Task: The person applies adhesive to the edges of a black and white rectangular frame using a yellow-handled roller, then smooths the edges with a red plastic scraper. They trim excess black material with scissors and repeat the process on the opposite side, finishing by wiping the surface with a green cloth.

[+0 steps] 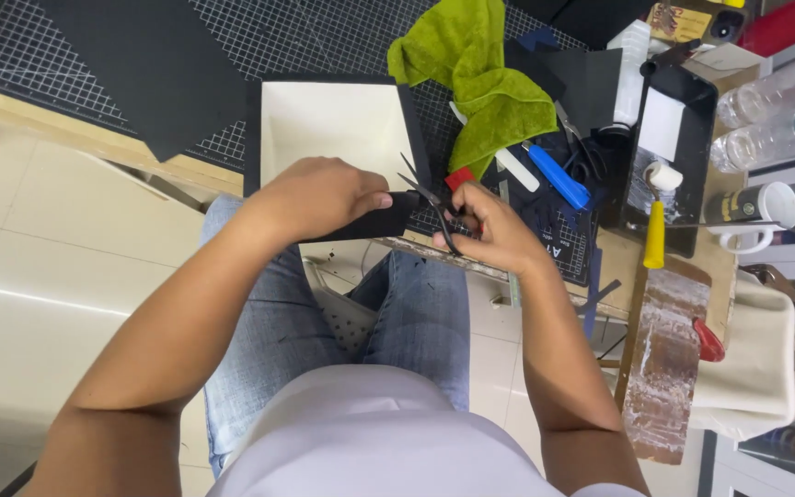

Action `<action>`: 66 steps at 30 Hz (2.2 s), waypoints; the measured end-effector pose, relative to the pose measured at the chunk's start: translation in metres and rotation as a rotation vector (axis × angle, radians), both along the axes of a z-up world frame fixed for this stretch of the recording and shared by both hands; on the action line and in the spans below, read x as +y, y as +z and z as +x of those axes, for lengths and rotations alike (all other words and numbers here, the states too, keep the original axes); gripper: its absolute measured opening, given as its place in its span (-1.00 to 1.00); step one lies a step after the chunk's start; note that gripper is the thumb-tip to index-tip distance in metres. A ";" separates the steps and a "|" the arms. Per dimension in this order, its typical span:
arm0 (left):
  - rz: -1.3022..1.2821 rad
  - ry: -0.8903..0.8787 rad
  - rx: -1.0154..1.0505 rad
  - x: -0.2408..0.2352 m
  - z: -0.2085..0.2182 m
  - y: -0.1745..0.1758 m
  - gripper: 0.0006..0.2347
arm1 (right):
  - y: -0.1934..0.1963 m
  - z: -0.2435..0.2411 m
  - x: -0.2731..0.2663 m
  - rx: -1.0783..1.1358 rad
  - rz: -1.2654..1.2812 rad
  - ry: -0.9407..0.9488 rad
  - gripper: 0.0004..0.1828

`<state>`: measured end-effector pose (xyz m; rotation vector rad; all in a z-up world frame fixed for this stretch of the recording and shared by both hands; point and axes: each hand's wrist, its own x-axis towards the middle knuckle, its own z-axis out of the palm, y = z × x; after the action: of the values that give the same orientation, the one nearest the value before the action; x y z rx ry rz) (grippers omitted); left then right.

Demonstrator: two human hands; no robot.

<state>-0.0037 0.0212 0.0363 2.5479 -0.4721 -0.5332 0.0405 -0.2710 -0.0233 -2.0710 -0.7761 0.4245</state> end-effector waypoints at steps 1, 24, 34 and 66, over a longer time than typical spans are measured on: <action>0.000 0.004 0.001 0.003 0.001 0.005 -0.68 | 0.001 -0.002 -0.001 0.001 0.000 0.004 -0.59; -0.128 -0.040 0.108 0.022 0.015 0.025 -0.76 | 0.007 -0.019 0.016 -0.510 -0.202 -0.139 -0.41; -0.150 -0.019 0.129 0.024 0.015 0.021 -0.77 | -0.024 -0.018 0.016 -0.576 -0.149 -0.161 -0.51; 0.215 0.155 -0.860 -0.048 0.069 -0.077 -0.45 | -0.022 0.006 -0.216 -0.544 -0.258 -1.573 -0.88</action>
<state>0.0656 -0.0264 -0.0403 2.8951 -0.5054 0.6409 0.0461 -0.4870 -0.0455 -2.3584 0.7881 -0.9629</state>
